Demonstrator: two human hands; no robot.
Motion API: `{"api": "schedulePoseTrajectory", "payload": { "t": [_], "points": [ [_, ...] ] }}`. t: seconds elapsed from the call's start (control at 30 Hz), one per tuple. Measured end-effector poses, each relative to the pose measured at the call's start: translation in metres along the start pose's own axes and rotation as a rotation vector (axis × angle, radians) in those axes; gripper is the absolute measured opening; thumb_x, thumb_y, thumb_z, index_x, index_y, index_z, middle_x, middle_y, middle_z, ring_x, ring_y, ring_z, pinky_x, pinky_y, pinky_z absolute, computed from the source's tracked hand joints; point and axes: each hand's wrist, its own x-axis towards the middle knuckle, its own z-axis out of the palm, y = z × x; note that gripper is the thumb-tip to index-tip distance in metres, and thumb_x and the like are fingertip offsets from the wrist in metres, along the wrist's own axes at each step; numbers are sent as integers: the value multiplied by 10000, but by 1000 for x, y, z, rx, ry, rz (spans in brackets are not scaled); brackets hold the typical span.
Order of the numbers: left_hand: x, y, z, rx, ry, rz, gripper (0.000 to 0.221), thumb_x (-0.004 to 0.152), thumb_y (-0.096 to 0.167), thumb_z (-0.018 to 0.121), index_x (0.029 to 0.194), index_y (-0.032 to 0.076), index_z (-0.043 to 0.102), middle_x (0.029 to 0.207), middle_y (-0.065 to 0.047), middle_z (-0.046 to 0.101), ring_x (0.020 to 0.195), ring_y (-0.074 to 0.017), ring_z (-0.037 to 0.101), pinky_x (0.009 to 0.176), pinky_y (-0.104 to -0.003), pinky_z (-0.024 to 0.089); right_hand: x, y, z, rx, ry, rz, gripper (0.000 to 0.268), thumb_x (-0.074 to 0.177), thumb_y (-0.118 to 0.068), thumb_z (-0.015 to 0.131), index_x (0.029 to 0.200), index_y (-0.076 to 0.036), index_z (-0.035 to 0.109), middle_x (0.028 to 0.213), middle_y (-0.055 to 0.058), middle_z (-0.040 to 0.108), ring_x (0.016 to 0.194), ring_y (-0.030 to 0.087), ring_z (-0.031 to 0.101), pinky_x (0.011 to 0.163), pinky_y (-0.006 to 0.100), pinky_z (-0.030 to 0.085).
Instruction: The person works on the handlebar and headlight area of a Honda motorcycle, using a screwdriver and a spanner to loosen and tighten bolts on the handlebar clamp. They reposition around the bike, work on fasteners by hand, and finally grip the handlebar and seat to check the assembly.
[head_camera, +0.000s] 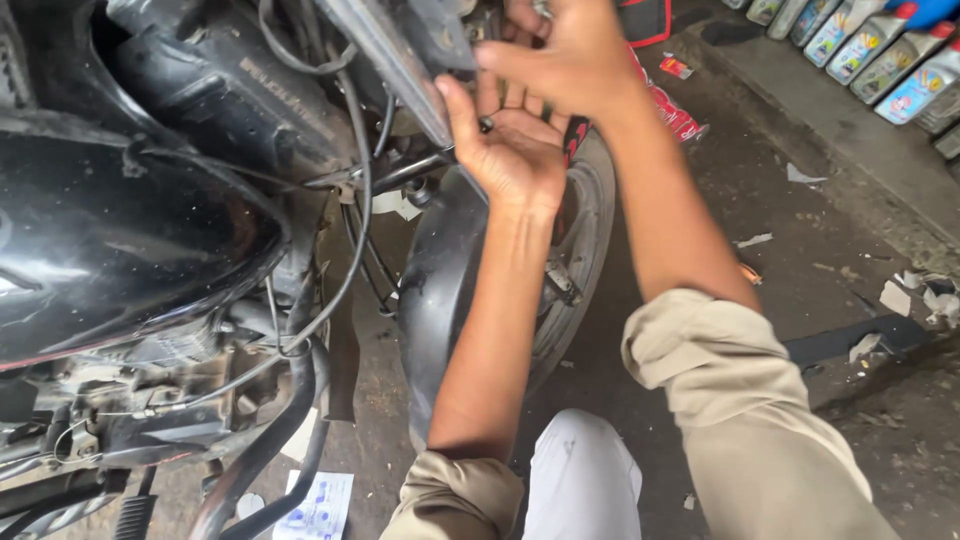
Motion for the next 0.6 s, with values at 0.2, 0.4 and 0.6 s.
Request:
{"api": "schedulePoseTrajectory", "payload": {
  "t": [0.2,0.4,0.6],
  "points": [
    [1,-1,-5,32,20,-18,599,968,657,677,1255,136,603,1350,-71,628,1215,-222,559,975,-413,414,-19,-5,-12,475,140,296,229,979,-20,772,867,-35,573,802,3,544,672,111,471,621,282,381],
    [-2,0,2,-22,32,-84,589,939,600,668,1286,130,601,1287,-13,631,1266,-202,570,1087,-444,447,-10,-33,-5,-380,45,203,507,845,-260,917,739,9,501,649,83,481,604,204,467,571,367,333],
    [-9,-15,-4,-68,-170,91,581,1156,521,498,1468,31,518,1418,-92,595,1322,-242,546,1159,-416,407,-9,-52,15,-827,-11,-196,192,1006,-174,675,899,-36,595,840,151,614,820,371,597,787,486,395]
  ]
}}
